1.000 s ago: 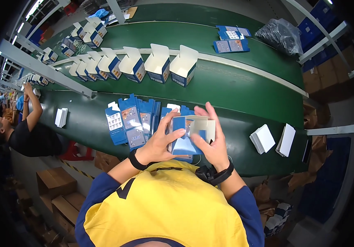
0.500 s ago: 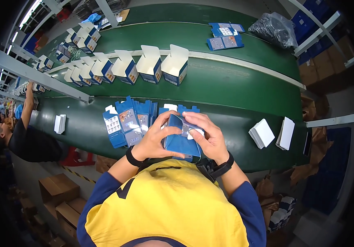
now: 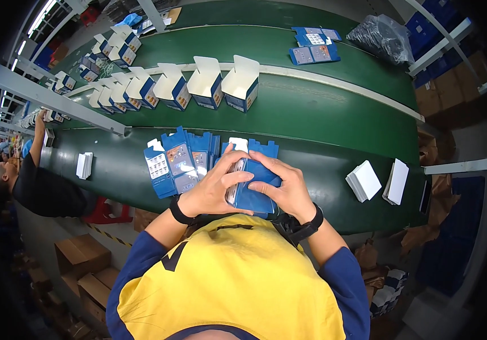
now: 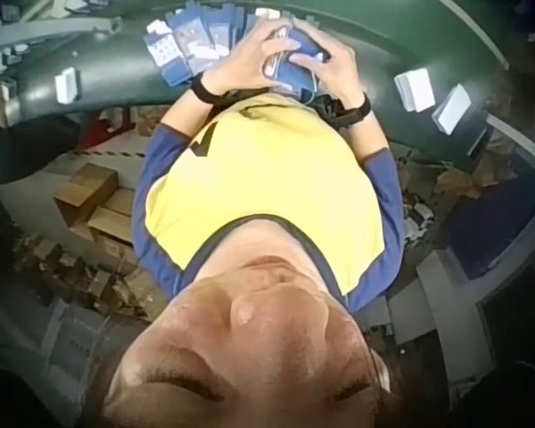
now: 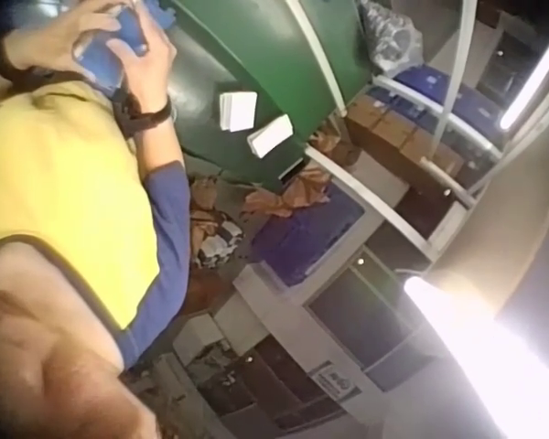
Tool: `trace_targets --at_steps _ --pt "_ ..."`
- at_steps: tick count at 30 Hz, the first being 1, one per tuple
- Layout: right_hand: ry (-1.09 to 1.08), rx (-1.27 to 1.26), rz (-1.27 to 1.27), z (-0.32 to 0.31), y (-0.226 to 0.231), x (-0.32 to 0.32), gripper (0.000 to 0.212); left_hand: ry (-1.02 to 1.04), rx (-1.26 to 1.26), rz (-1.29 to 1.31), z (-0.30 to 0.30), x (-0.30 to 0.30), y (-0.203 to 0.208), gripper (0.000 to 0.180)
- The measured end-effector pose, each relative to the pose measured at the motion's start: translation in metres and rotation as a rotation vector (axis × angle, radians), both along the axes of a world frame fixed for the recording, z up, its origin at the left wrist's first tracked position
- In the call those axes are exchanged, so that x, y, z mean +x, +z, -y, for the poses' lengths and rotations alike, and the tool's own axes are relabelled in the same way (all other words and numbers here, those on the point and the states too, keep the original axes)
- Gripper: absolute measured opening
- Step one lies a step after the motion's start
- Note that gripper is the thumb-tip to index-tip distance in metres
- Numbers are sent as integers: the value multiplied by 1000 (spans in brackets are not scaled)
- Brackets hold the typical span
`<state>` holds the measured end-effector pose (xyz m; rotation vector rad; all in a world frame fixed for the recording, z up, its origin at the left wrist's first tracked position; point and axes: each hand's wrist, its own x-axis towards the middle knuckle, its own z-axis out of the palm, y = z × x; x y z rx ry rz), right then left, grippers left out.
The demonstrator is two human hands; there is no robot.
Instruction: The person picks up blue cardboard boxes, folds the bottom flaps to shape them, and places them on a green conveyor belt. They then pick up white paper manuals, fold them, and insert them into the boxes.
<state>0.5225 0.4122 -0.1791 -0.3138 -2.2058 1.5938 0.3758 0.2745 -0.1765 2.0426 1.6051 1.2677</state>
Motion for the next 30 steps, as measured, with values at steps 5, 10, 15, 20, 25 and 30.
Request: trace_targets --at_steps 5,10,15,20,25,30 --pt "-18 22 64 -5 3 2 56 -1 -31 26 -3 -2 -2 86" --pt "75 -361 -149 -3 -14 6 66 -13 27 172 -14 3 3 96" --pt "-101 -449 -420 -1 -15 4 87 153 70 366 -33 33 -8 101" --pt "-78 -574 -347 -16 -44 1 85 181 -19 282 -40 25 -21 108" --pt "60 -1144 23 -71 -67 2 80 38 166 -530 -51 -15 -23 101" --pt "252 -1055 188 -122 -65 -40 89 393 -191 -396 -50 -34 -46 89"
